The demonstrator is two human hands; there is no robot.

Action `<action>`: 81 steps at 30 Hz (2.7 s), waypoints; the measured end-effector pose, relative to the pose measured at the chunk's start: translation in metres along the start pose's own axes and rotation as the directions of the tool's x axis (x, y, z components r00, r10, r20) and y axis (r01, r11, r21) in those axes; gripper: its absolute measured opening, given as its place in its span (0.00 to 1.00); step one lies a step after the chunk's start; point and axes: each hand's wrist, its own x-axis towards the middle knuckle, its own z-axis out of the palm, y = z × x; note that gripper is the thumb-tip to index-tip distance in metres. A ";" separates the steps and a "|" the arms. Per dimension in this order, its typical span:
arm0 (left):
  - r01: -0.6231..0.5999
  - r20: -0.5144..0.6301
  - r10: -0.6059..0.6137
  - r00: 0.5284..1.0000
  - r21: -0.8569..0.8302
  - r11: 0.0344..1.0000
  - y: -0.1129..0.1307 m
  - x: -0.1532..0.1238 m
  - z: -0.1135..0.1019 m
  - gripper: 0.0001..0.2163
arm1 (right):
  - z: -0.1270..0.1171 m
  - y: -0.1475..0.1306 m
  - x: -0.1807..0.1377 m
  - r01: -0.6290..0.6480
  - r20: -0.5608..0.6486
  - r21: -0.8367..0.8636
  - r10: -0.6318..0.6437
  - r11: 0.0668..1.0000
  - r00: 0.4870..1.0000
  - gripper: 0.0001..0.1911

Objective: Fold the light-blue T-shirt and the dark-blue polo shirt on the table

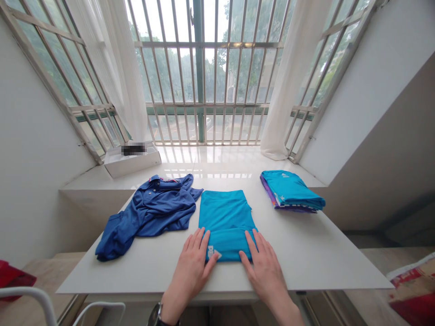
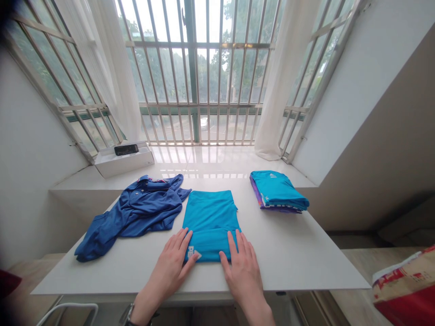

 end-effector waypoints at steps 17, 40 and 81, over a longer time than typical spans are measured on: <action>0.005 0.000 -0.005 1.000 -0.011 1.000 0.000 0.000 -0.001 0.28 | -0.005 -0.001 0.000 -0.027 0.034 0.071 0.025 0.997 0.999 0.32; 0.020 0.015 -0.020 1.000 -0.014 1.000 0.001 0.000 0.000 0.27 | -0.005 -0.003 0.001 -0.063 0.123 0.026 0.059 0.998 0.991 0.34; -0.045 0.291 -0.014 0.957 0.194 0.980 -0.051 0.145 -0.020 0.18 | -0.056 -0.035 0.029 0.015 0.374 0.318 -0.140 0.948 0.917 0.29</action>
